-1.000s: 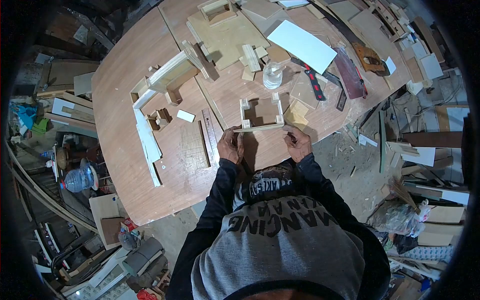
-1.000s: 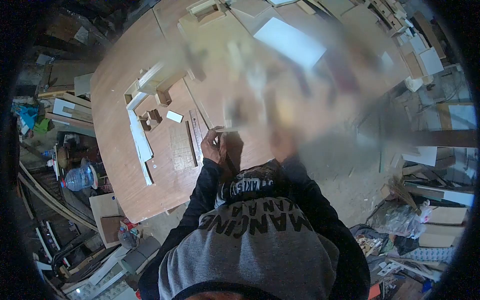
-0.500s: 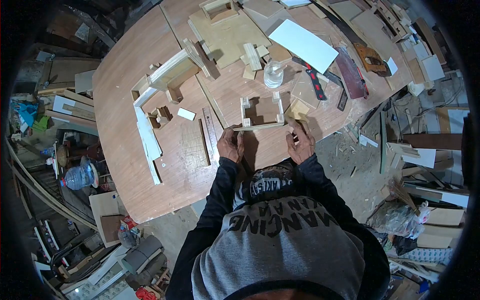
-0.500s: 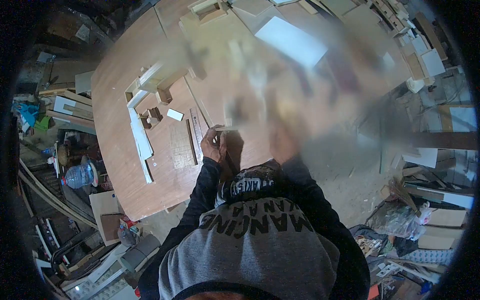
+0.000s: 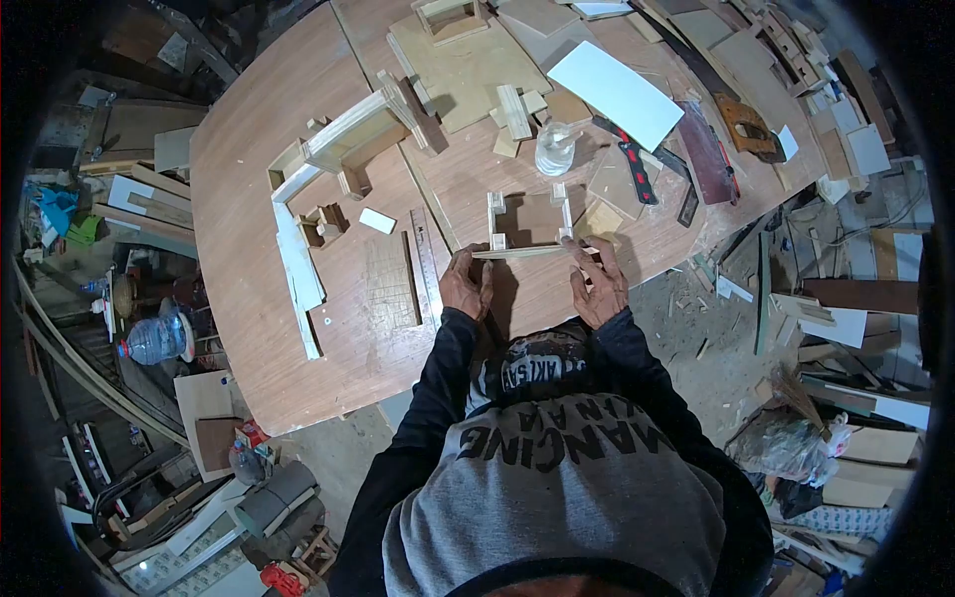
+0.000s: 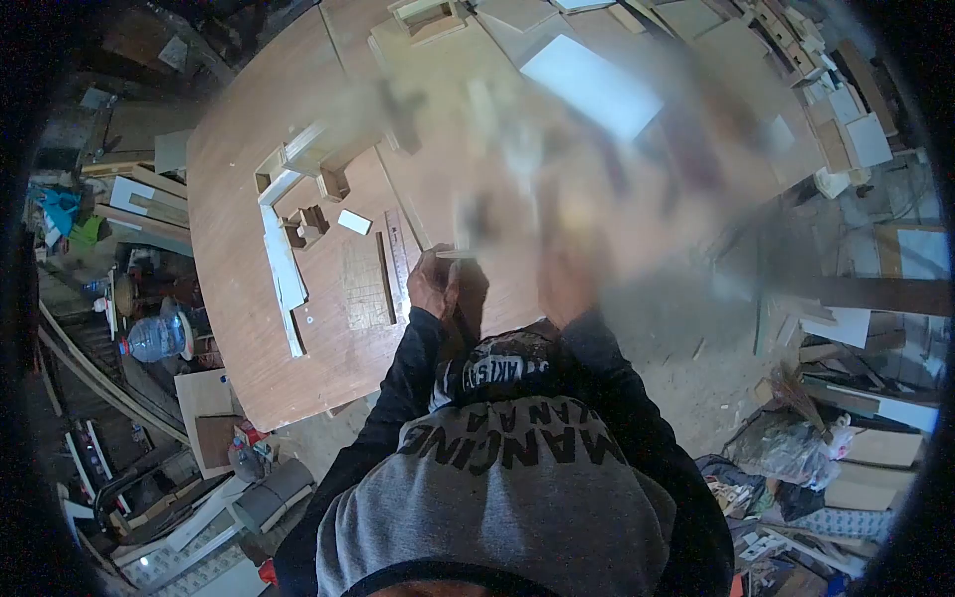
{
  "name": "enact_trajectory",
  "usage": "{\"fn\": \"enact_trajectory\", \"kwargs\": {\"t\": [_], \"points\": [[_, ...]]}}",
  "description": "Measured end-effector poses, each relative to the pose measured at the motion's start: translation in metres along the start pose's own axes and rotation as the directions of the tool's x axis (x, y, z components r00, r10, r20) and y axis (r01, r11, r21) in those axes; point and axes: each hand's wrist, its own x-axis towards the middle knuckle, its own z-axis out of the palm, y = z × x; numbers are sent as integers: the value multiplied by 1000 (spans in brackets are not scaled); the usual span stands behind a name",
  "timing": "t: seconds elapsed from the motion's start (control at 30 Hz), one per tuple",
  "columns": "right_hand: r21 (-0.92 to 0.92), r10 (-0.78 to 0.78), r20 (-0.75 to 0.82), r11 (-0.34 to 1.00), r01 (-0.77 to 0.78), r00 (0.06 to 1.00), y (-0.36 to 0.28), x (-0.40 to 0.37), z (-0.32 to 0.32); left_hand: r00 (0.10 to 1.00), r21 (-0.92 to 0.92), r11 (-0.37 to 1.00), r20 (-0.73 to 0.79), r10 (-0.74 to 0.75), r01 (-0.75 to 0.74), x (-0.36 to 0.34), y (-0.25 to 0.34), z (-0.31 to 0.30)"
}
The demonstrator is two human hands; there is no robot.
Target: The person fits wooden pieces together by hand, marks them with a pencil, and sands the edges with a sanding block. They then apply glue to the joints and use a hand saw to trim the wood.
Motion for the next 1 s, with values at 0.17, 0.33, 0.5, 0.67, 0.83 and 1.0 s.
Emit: {"fn": "enact_trajectory", "kwargs": {"t": [0.17,0.33,0.5,0.67,0.83,1.0], "points": [[-139,-95,13,986,96,995,-7,2,-3,1000,41,999,19,-10,9,1,-6,4],[-174,-194,-62,968,180,979,-6,2,-1,990,-6,994,87,-109,110,2,-17,12],[-67,-119,-16,991,117,993,-6,0,-1,995,83,993,59,-85,80,4,0,6],[-109,-97,20,989,98,995,-15,3,-5,998,116,992,37,-57,53,4,-2,5],[-138,-119,-62,984,110,991,-8,1,-1,996,134,990,78,-49,39,5,-6,6],[7,-20,-104,1000,21,994,-9,1,-2,993,137,990,111,-36,21,5,-7,5]]}}
